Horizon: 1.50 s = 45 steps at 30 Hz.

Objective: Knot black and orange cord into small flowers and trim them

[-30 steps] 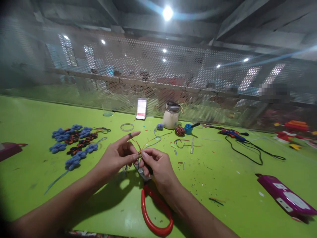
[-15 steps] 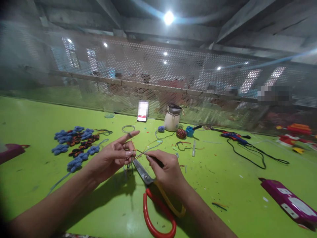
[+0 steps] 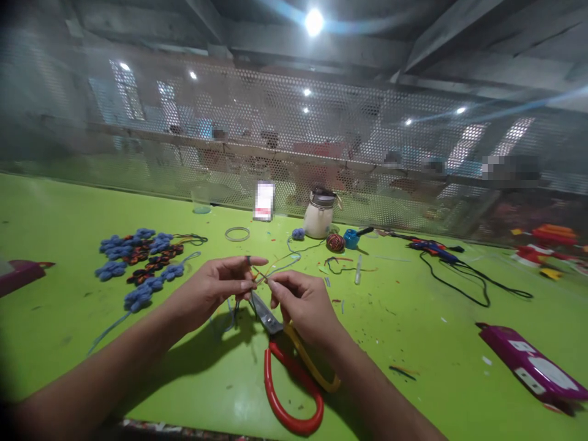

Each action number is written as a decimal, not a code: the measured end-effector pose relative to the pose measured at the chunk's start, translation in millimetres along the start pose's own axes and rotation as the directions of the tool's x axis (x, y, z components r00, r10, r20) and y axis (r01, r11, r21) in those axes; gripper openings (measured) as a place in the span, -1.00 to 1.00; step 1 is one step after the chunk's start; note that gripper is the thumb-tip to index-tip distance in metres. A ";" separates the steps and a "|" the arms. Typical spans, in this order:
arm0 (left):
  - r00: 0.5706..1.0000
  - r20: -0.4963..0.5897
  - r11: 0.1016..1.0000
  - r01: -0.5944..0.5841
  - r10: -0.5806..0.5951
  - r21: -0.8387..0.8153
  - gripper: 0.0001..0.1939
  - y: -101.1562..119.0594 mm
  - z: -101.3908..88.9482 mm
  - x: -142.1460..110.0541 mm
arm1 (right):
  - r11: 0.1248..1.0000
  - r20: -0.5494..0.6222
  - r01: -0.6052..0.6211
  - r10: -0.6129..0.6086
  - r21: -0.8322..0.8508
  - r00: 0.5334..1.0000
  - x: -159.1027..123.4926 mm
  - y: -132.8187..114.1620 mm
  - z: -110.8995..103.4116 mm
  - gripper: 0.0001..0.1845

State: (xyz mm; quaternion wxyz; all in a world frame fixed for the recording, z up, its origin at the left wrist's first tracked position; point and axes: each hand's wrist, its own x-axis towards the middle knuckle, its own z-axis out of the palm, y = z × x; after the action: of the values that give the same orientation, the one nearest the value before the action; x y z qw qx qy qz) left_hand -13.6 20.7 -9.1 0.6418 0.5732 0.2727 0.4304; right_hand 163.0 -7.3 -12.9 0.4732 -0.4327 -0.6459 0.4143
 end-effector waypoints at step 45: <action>0.995 -0.022 0.988 -0.096 0.099 0.121 -0.41 -6.8 11.6 -1.8 | 0.788 0.070 -0.163 0.151 0.594 0.986 -2.4 21.3 25.9 -0.79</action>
State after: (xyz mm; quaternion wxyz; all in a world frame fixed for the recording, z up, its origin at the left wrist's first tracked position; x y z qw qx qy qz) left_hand -3.0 13.5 -13.7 0.5805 0.6172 0.2784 0.4522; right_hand 141.9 -6.9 -39.0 0.5431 -0.3097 -0.4488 0.6385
